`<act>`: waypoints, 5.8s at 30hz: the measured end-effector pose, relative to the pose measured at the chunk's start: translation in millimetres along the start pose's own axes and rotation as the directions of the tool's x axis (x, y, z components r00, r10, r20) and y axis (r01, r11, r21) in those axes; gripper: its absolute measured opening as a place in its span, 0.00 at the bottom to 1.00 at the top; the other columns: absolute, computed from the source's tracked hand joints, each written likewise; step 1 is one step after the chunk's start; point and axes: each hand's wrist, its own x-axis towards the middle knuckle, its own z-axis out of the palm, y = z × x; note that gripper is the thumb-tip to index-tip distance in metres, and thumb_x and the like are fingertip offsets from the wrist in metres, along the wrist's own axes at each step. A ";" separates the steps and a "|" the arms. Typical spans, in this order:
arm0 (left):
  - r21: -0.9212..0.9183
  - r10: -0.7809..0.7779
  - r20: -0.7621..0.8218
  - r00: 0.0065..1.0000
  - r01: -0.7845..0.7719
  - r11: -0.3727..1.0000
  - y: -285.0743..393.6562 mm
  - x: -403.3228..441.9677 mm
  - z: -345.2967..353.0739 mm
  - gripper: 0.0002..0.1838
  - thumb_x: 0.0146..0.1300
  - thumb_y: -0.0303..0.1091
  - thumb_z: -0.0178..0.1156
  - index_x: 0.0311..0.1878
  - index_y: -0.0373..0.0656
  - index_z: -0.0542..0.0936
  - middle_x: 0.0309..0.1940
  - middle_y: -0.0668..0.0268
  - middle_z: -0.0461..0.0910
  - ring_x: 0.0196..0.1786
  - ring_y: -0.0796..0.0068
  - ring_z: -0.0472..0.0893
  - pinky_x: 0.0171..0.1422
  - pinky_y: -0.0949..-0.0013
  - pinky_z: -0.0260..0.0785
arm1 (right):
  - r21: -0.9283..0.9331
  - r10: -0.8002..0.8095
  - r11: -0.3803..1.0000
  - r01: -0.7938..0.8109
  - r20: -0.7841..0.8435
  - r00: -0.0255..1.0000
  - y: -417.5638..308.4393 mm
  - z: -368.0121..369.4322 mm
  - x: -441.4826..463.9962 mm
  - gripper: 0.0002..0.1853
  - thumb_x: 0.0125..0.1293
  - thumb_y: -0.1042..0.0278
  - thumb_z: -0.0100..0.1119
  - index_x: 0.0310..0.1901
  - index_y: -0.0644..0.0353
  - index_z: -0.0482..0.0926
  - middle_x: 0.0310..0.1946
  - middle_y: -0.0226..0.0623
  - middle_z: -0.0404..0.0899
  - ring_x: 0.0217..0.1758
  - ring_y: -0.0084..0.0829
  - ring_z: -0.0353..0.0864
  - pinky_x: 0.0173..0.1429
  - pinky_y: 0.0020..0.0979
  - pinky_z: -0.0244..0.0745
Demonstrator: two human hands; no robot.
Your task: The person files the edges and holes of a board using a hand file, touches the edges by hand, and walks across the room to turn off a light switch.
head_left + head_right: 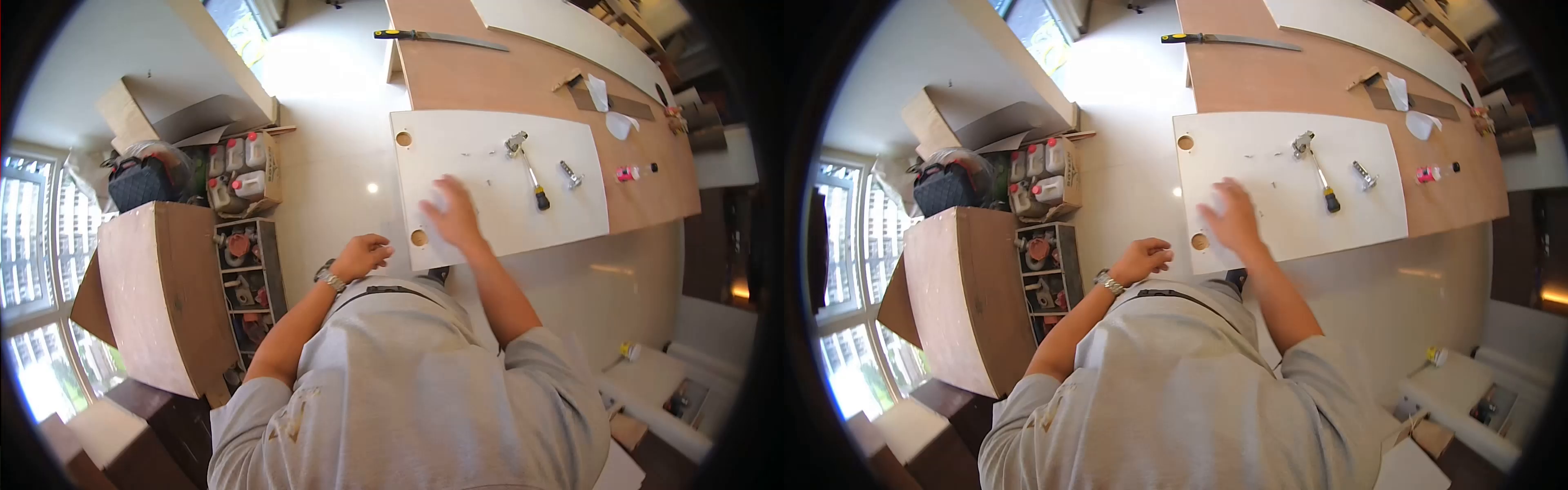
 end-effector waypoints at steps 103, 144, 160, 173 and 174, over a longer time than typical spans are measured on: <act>0.400 -0.044 0.911 0.410 -0.852 0.337 252.3 315.4 -302.9 0.29 0.72 0.40 0.61 0.75 0.59 0.68 0.37 0.49 0.85 0.38 0.52 0.86 0.43 0.59 0.76 | 0.873 0.841 0.034 -0.486 -0.288 -0.459 -110.2 94.6 1.7 0.37 0.62 0.63 0.73 0.66 0.65 0.62 0.29 0.33 0.76 0.22 0.23 0.68 0.29 0.29 0.65; 0.292 -0.016 0.955 0.295 -0.935 0.199 267.6 330.3 -244.7 0.26 0.72 0.42 0.59 0.72 0.57 0.72 0.28 0.48 0.83 0.32 0.45 0.83 0.36 0.54 0.74 | 0.831 0.838 -0.051 -0.554 -0.266 -0.477 -87.4 106.5 -16.1 0.45 0.57 0.58 0.76 0.71 0.61 0.61 0.48 0.44 0.82 0.37 0.31 0.83 0.42 0.32 0.78; 0.352 -0.101 0.934 0.344 -0.933 0.075 262.0 297.4 -215.0 0.27 0.71 0.35 0.60 0.72 0.55 0.72 0.31 0.48 0.85 0.34 0.49 0.86 0.39 0.57 0.77 | 0.903 0.908 -0.080 -0.421 -0.108 -0.405 -104.9 90.1 -11.2 0.51 0.54 0.47 0.77 0.73 0.58 0.59 0.61 0.51 0.75 0.59 0.43 0.81 0.60 0.41 0.78; 0.415 -0.159 0.900 0.406 -0.909 0.025 245.9 297.3 -231.1 0.27 0.74 0.46 0.53 0.75 0.64 0.66 0.26 0.54 0.83 0.28 0.50 0.82 0.32 0.49 0.73 | 0.880 0.900 0.094 -0.466 -0.275 -0.338 -94.8 112.1 -24.4 0.45 0.55 0.50 0.77 0.70 0.60 0.64 0.52 0.43 0.79 0.44 0.33 0.82 0.39 0.34 0.81; 0.392 -0.164 0.913 0.373 -0.914 0.104 245.8 309.4 -259.2 0.29 0.74 0.45 0.52 0.77 0.66 0.62 0.26 0.54 0.83 0.28 0.52 0.82 0.33 0.48 0.73 | 0.896 0.870 0.147 -0.419 -0.319 -0.376 -83.9 125.5 -34.6 0.43 0.57 0.51 0.77 0.68 0.60 0.66 0.45 0.36 0.80 0.35 0.27 0.79 0.31 0.30 0.78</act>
